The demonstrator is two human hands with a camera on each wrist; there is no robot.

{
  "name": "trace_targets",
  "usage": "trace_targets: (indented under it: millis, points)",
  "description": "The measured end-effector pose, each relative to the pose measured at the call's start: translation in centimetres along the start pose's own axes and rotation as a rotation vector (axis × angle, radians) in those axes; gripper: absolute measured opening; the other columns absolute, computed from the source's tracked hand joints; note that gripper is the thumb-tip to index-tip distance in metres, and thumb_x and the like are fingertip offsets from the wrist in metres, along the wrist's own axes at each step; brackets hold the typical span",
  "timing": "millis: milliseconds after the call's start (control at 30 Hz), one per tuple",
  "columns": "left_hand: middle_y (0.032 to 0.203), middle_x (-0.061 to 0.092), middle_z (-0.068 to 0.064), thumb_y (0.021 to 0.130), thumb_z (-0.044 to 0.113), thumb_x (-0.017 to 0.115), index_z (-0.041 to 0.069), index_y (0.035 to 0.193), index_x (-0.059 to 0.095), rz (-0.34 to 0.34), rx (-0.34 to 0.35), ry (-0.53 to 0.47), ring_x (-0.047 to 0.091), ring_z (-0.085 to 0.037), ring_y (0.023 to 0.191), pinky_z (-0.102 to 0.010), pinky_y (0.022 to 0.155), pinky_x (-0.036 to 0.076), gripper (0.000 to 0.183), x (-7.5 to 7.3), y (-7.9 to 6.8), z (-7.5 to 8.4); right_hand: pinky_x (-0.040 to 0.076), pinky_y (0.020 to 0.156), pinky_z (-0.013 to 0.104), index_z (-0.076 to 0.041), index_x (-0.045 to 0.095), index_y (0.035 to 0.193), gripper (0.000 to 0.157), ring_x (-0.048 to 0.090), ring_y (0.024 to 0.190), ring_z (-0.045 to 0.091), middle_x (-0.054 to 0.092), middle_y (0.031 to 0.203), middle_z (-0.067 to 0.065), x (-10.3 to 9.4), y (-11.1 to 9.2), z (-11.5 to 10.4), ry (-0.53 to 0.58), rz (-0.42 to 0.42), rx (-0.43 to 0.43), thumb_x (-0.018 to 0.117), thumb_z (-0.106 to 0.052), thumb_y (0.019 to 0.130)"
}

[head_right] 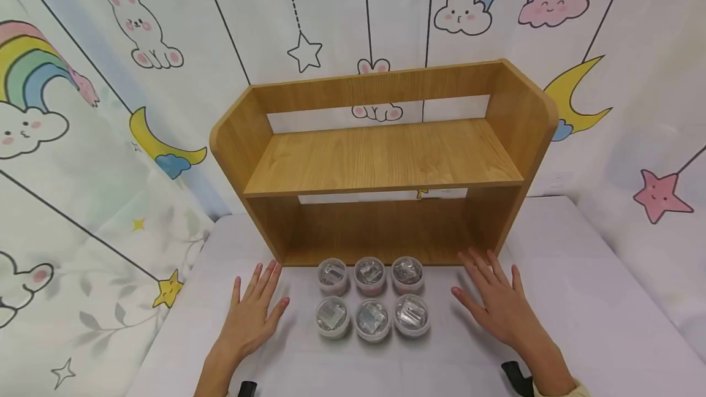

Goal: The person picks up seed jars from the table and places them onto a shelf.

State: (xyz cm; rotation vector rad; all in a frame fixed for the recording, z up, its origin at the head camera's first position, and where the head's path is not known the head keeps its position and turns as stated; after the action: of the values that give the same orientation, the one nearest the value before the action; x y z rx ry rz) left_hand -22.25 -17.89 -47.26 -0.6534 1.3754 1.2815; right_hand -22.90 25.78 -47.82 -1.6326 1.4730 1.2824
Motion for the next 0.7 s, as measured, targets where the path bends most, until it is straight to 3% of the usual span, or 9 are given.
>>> trace_targets:
  millis: [300, 700]
  points:
    - [0.159, 0.030, -0.006, 0.101, 0.048, 0.046, 0.013, 0.155, 0.030, -0.022, -0.006, -0.014, 0.021, -0.033, 0.146, -0.065, 0.113, 0.005, 0.067, 0.2, 0.0, 0.1, -0.017, 0.109, 0.063, -0.021, 0.024, 0.158, 0.076, 0.003, 0.148, 0.039, 0.021, 0.161, 0.016, -2.4, -0.1, -1.3, -0.015, 0.129, -0.065, 0.061, -0.045, 0.096]
    - [0.159, 0.030, -0.006, 0.100, 0.049, 0.046, 0.013, 0.156, 0.030, -0.022, -0.007, -0.007, 0.022, -0.033, 0.146, -0.065, 0.113, 0.006, 0.068, 0.2, -0.2, 0.0, -0.013, 0.110, 0.064, -0.021, 0.024, 0.158, 0.084, 0.003, 0.148, 0.039, 0.017, 0.162, 0.013, -6.8, 0.1, -2.6, -0.062, 0.228, -0.067, 0.066, -0.047, 0.091]
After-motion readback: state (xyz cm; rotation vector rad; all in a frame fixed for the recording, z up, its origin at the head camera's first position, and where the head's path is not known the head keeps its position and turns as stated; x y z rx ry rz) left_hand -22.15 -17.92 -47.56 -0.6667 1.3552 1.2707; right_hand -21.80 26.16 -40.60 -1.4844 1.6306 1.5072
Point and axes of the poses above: each hand's wrist, its own y-axis towards the middle knuckle, its own x-axis out of the palm, z = x × y, the point moved 10 cm from there along y, towards the middle knuckle
